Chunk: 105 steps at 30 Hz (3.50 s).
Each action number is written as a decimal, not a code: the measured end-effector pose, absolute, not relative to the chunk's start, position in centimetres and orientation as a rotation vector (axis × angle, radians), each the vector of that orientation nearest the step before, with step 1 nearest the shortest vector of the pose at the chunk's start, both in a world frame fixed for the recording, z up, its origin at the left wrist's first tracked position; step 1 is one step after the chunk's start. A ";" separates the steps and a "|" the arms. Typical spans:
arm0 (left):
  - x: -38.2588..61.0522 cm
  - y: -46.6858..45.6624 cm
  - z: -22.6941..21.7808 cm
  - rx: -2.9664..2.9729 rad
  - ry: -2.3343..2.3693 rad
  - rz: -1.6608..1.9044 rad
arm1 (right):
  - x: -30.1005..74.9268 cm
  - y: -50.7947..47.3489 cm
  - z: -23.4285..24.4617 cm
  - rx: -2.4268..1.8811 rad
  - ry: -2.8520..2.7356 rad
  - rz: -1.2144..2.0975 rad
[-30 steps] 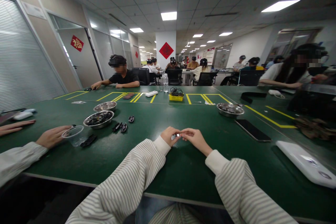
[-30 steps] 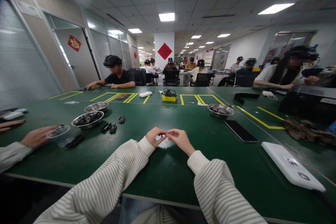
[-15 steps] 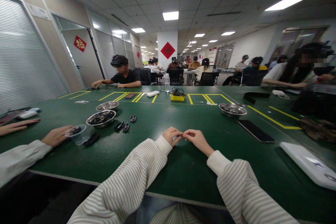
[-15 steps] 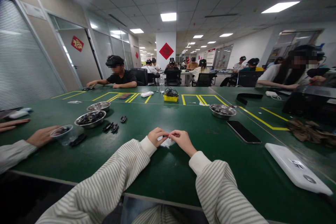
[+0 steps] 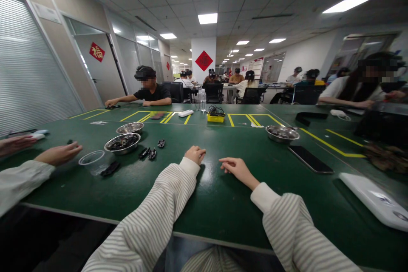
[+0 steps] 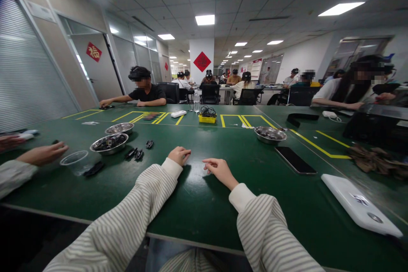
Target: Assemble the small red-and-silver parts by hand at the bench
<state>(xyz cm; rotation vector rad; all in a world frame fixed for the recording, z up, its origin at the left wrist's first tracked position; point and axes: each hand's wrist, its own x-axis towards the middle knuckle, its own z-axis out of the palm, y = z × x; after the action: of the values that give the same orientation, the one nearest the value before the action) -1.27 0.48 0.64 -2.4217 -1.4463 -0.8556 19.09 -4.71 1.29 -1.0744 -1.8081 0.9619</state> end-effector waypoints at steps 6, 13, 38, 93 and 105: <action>-7.0 2.5 2.1 -2.059 -2.134 -0.456 | 19.1 -4.8 1.3 -1.097 -1.838 0.999; -9.0 2.8 2.3 -1.930 -2.373 -0.275 | 19.0 -5.0 1.3 -1.118 -1.870 1.001; -3.6 0.4 0.5 -2.275 -1.950 -0.253 | 19.1 -4.9 1.3 -1.116 -1.938 0.972; 1.3 -1.9 -0.2 -2.884 -1.271 -0.790 | 19.0 -4.3 0.4 -1.148 -1.937 0.603; 2.3 -2.9 0.4 -2.762 -1.209 -1.043 | 18.9 -4.9 1.5 -1.064 -1.843 0.473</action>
<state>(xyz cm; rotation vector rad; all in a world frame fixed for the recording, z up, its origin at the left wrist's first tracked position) 2.28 -2.86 0.44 -2.7617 -1.2087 -1.0435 18.94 -4.95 1.46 -1.0637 -1.8434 0.4735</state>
